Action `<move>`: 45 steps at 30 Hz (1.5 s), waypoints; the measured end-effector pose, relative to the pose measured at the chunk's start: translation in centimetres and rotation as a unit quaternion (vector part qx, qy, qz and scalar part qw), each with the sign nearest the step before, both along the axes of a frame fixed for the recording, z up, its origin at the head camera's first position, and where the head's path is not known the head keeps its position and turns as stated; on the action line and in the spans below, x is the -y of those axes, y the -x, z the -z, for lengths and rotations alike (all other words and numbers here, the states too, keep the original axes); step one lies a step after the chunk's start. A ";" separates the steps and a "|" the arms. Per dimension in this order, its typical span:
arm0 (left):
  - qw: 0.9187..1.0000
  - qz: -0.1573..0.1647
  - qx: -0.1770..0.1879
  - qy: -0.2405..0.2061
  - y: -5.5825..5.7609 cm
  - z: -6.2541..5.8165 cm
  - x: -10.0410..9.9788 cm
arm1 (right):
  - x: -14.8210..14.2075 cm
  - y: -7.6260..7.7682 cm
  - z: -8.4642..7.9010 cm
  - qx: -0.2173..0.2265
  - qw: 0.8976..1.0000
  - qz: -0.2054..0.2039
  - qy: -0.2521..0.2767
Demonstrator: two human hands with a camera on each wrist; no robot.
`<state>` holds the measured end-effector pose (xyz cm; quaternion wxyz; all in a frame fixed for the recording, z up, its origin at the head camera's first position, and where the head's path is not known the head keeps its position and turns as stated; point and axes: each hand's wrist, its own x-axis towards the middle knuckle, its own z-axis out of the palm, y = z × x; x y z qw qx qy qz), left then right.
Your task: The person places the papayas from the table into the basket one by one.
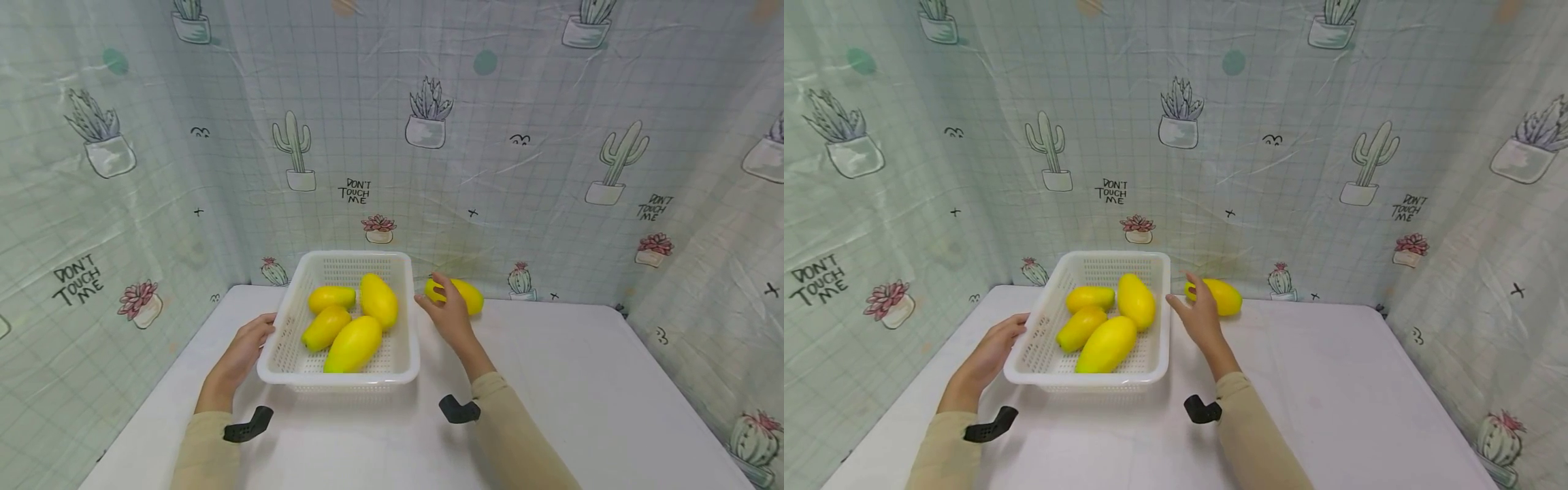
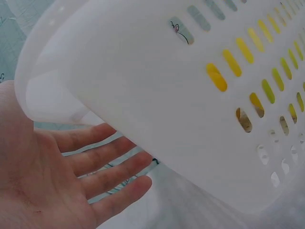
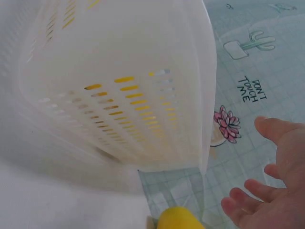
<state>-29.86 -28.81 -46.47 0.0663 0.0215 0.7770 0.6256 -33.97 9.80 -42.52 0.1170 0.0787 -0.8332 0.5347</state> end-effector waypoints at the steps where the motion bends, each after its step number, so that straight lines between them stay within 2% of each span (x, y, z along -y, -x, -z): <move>1: 1.000 -0.001 0.000 0.001 0.0 0.0 0.0 | -0.2 0.1 0.2 -0.001 1.000 0.004 -0.001; 9: 1.000 -0.003 0.004 -0.001 0.3 0.2 0.0 | -1.6 0.3 0.8 0.002 0.999 0.032 -0.013; 16: 1.000 -0.004 0.005 0.000 0.3 0.2 -0.1 | -3.0 0.5 1.0 0.007 0.999 0.050 0.001; 31: 1.000 -0.003 -0.006 0.006 0.1 0.0 0.0 | -4.4 0.5 1.8 0.030 0.995 0.085 -0.034; 45: 1.000 0.000 -0.011 0.008 0.1 0.0 -0.1 | -5.5 0.7 3.1 0.048 0.990 0.119 -0.063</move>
